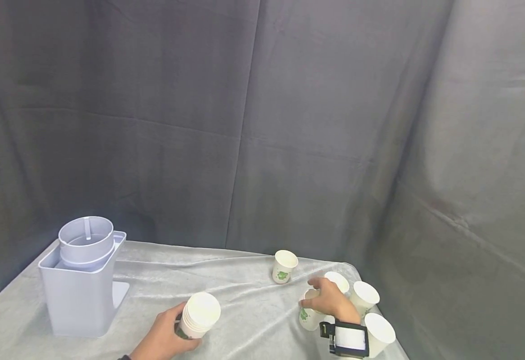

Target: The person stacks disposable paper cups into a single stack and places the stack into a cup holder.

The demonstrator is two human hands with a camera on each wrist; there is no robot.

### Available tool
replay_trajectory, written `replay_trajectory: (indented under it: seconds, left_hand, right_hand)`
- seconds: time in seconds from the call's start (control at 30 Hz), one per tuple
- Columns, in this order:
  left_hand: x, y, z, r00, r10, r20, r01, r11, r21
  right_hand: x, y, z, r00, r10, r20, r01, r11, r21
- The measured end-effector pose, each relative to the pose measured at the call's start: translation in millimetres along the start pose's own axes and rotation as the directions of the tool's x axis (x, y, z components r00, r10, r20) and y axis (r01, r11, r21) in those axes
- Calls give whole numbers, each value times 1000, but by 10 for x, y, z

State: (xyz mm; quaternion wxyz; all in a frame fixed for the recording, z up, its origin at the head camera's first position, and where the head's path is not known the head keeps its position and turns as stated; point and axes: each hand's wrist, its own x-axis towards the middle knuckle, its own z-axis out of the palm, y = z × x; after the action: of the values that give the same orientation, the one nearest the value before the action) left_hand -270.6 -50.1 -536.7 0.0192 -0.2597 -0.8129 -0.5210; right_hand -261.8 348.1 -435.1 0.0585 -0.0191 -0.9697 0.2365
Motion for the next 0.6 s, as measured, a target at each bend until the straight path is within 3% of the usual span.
replay_trajectory:
  seconds: [0.6]
  left_hand:
    - [-5,5,2,1000,-12,-11,12,1000,2]
  right_hand:
    - [15,-35,64,999,20,46,-18,999,-46]
